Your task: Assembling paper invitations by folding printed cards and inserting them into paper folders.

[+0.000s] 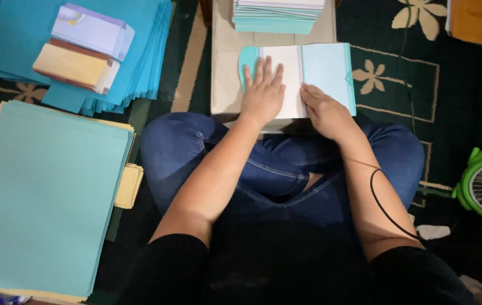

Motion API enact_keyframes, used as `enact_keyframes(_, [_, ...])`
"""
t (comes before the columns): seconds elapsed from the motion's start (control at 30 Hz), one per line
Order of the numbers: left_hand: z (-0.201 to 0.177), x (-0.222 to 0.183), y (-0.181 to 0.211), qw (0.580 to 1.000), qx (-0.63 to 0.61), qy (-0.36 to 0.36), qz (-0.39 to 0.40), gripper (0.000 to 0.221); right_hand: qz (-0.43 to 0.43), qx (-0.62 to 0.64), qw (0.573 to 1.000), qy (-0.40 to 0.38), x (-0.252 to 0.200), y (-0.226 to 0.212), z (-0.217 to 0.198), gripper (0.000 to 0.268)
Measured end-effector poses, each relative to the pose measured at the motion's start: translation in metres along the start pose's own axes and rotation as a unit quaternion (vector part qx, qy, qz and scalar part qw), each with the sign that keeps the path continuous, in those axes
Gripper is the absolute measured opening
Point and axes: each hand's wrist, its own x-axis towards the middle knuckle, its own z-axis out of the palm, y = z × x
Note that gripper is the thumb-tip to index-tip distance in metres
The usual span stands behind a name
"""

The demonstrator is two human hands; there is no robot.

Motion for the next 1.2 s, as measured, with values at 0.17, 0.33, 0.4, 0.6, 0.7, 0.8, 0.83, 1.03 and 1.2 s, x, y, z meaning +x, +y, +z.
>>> enact_keyframes(0.17, [0.012,0.003,-0.002,1.0,0.016,0.014,0.021,0.059,-0.057,-0.127,0.989,0.05,0.066,0.037,0.015,0.063])
enact_keyframes(0.33, [0.016,0.0,-0.002,0.998,0.015,0.057,0.012,0.057,-0.046,-0.112,0.99,0.068,0.085,0.026,0.002,0.057])
enact_keyframes(0.4, [0.017,0.002,-0.003,0.998,0.019,0.063,0.006,0.057,-0.049,-0.117,0.989,0.078,0.072,0.027,0.01,0.058])
enact_keyframes(0.6, [0.013,0.001,0.0,0.999,-0.007,0.03,-0.006,0.059,-0.062,-0.083,0.992,0.066,0.017,0.026,0.031,0.057])
enact_keyframes(0.7, [-0.004,-0.001,0.003,1.0,0.001,0.027,0.0,0.059,-0.1,-0.098,0.987,0.08,0.048,0.037,0.025,0.061])
enact_keyframes(0.8, [-0.032,-0.013,0.013,0.996,-0.032,-0.068,-0.037,0.057,-0.007,-0.149,0.988,0.038,0.086,0.041,0.014,0.058])
enact_keyframes(0.83, [-0.032,-0.012,0.014,0.996,-0.036,-0.069,-0.04,0.057,-0.005,-0.155,0.987,0.048,0.093,0.043,0.011,0.057])
enact_keyframes(1.03, [-0.029,-0.004,0.01,0.995,-0.03,-0.078,-0.056,0.058,0.017,-0.164,0.984,0.062,0.049,0.013,0.018,0.058])
enact_keyframes(1.2, [-0.035,-0.01,0.013,0.996,-0.03,-0.062,-0.056,0.057,0.027,-0.125,0.989,0.073,-0.009,-0.011,0.033,0.055])
